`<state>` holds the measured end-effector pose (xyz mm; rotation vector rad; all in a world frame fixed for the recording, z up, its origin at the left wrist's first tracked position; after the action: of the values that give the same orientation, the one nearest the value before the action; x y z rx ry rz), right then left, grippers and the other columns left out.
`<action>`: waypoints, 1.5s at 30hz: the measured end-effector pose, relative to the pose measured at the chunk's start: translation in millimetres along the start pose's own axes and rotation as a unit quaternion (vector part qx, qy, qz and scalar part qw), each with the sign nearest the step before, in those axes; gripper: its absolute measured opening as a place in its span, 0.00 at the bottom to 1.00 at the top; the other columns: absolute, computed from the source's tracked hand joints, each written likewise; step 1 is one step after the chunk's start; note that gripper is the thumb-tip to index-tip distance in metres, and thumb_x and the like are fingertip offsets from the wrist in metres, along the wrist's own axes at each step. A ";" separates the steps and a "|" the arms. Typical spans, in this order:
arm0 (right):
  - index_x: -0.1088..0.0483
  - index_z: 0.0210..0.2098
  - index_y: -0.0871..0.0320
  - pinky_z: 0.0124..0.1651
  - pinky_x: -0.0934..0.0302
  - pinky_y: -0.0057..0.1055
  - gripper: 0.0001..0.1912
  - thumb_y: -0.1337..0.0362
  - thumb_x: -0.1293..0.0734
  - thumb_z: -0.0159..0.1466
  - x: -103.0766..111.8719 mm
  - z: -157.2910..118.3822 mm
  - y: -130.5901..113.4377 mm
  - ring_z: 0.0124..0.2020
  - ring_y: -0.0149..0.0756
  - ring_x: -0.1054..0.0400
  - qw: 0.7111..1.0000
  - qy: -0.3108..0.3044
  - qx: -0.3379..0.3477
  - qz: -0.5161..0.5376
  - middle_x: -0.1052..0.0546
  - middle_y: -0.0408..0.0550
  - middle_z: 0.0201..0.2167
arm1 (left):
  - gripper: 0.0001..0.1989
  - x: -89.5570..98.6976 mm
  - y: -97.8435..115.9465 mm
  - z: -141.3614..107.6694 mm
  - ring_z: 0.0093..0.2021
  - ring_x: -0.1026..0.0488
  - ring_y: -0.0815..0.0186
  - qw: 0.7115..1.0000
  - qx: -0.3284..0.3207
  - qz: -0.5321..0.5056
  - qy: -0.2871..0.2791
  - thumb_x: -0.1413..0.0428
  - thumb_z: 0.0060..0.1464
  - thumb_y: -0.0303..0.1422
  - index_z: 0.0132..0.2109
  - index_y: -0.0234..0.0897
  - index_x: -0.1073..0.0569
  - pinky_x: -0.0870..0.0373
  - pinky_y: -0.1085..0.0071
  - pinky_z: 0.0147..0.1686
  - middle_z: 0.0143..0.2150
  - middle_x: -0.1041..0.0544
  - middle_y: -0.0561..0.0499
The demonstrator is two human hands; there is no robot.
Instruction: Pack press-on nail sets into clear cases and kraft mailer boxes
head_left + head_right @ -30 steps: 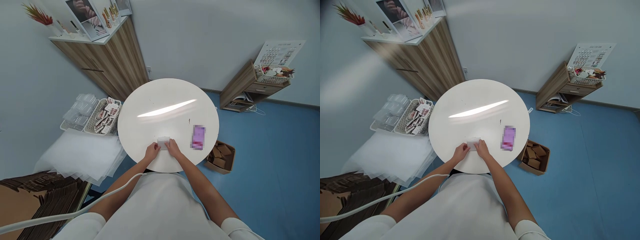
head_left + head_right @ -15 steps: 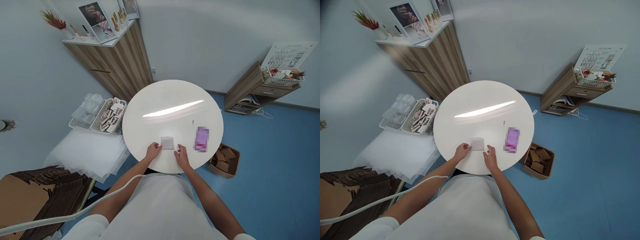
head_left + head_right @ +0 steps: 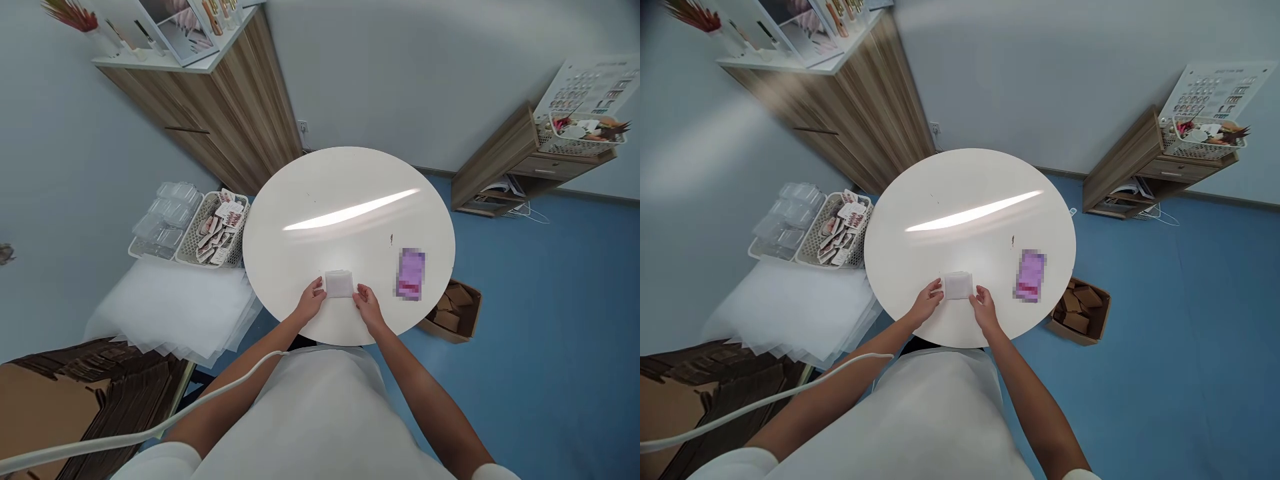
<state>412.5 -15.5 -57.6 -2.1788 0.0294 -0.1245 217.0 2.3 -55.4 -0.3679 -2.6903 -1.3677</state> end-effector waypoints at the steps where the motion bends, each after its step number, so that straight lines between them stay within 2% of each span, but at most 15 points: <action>1: 0.41 0.51 0.53 0.50 0.42 0.37 0.26 0.54 0.38 0.54 -1.6 -0.2 0.8 0.52 0.39 0.40 1.000 -0.006 -0.005 0.014 0.39 0.51 0.56 | 0.30 -2.6 -0.4 0.6 0.51 0.36 0.61 1.000 -0.003 -0.006 -0.019 0.49 0.49 0.31 0.60 0.41 0.46 0.36 0.66 0.45 0.59 0.42 0.43; 5: 0.41 0.53 0.51 0.50 0.42 0.38 0.28 0.54 0.36 0.53 -16.0 -1.7 -0.7 0.51 0.39 0.39 0.998 -0.039 -0.015 0.037 0.37 0.50 0.55 | 0.34 -11.6 -0.2 5.4 0.53 0.38 0.61 0.994 -0.037 -0.019 -0.101 0.50 0.43 0.24 0.60 0.41 0.45 0.37 0.65 0.47 0.60 0.43 0.46; 7: 0.42 0.53 0.52 0.50 0.42 0.38 0.29 0.55 0.36 0.53 -28.5 -3.0 -2.5 0.50 0.39 0.38 0.998 -0.052 -0.021 0.041 0.35 0.50 0.53 | 0.35 -7.3 0.4 9.2 0.52 0.37 0.60 0.992 -0.055 -0.007 -0.111 0.50 0.41 0.23 0.60 0.40 0.45 0.36 0.65 0.46 0.59 0.41 0.45; 9: 0.41 0.53 0.53 0.51 0.42 0.38 0.30 0.56 0.35 0.52 -43.2 -4.4 -5.6 0.50 0.39 0.38 0.997 -0.053 -0.021 0.046 0.36 0.50 0.54 | 0.36 5.9 2.0 13.4 0.50 0.36 0.60 0.993 -0.073 0.011 -0.093 0.49 0.40 0.23 0.59 0.38 0.44 0.36 0.64 0.46 0.56 0.38 0.44; 13: 0.41 0.54 0.53 0.51 0.42 0.39 0.31 0.56 0.34 0.51 -85.8 -6.2 -15.2 0.51 0.39 0.38 0.997 -0.059 -0.011 0.050 0.38 0.50 0.56 | 0.31 51.0 3.0 19.2 0.49 0.35 0.60 0.993 -0.102 0.023 -0.049 0.50 0.40 0.23 0.56 0.35 0.39 0.34 0.65 0.43 0.53 0.34 0.43; 21: 0.43 0.55 0.53 0.52 0.42 0.40 0.34 0.57 0.33 0.50 -201.1 12.2 -47.9 0.54 0.42 0.42 0.995 -0.096 0.005 0.008 0.39 0.50 0.57 | 0.28 166.5 -22.4 36.0 0.51 0.35 0.60 0.993 -0.100 -0.020 0.052 0.50 0.41 0.23 0.53 0.37 0.36 0.38 0.61 0.49 0.51 0.32 0.45; 24: 0.44 0.56 0.54 0.52 0.42 0.39 0.35 0.57 0.33 0.50 -237.4 25.0 -58.4 0.54 0.41 0.42 0.994 -0.112 0.008 0.002 0.40 0.50 0.57 | 0.27 199.2 -26.6 44.6 0.52 0.36 0.60 0.991 -0.101 -0.038 0.084 0.50 0.40 0.23 0.52 0.38 0.36 0.39 0.60 0.51 0.52 0.33 0.45; 27: 0.45 0.57 0.54 0.52 0.43 0.39 0.36 0.56 0.32 0.50 -261.6 35.4 -66.3 0.54 0.42 0.42 0.993 -0.117 0.011 -0.003 0.40 0.50 0.57 | 0.28 221.3 -25.6 51.4 0.54 0.38 0.59 0.987 -0.110 -0.051 0.106 0.49 0.40 0.22 0.52 0.38 0.36 0.39 0.60 0.52 0.54 0.35 0.46; 31: 0.47 0.58 0.53 0.52 0.43 0.38 0.37 0.56 0.33 0.51 -279.1 42.9 -73.6 0.54 0.41 0.43 0.994 -0.111 0.008 -0.023 0.41 0.49 0.57 | 0.29 235.4 -23.3 59.0 0.56 0.40 0.59 0.985 -0.114 -0.058 0.115 0.50 0.40 0.23 0.53 0.40 0.37 0.39 0.61 0.52 0.57 0.38 0.48; 37: 0.54 0.60 0.51 0.53 0.45 0.38 0.40 0.57 0.34 0.52 -299.8 52.9 -71.9 0.56 0.39 0.47 0.991 -0.120 0.014 -0.065 0.43 0.47 0.58 | 0.30 243.2 -9.6 64.1 0.59 0.46 0.58 0.982 -0.143 -0.011 0.121 0.49 0.42 0.24 0.55 0.40 0.40 0.41 0.60 0.53 0.62 0.45 0.47; 42: 0.59 0.61 0.51 0.52 0.44 0.35 0.41 0.58 0.35 0.53 -305.6 60.6 -67.0 0.60 0.39 0.54 0.987 -0.094 0.050 -0.122 0.52 0.45 0.62 | 0.30 245.6 -4.5 62.7 0.60 0.48 0.56 0.977 -0.166 0.036 0.128 0.48 0.43 0.24 0.56 0.38 0.40 0.45 0.57 0.55 0.61 0.45 0.46; 45: 0.61 0.62 0.50 0.52 0.44 0.35 0.41 0.59 0.36 0.54 -307.6 59.7 -67.4 0.61 0.40 0.56 0.981 -0.098 0.061 -0.153 0.54 0.45 0.62 | 0.29 244.4 -6.2 62.7 0.60 0.49 0.56 0.977 -0.168 0.045 0.120 0.49 0.44 0.25 0.56 0.39 0.41 0.47 0.57 0.56 0.61 0.46 0.46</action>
<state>110.8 92.8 -60.6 -2.0498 -0.4162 -0.0816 -19.5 90.5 -48.9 -0.3219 -2.2258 -1.7181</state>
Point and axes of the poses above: each hand's wrist, its own z-axis towards the middle knuckle, its own x-axis out of the back of the hand, y = z × x, the point moved 9 cm from there along z, towards the middle knuckle
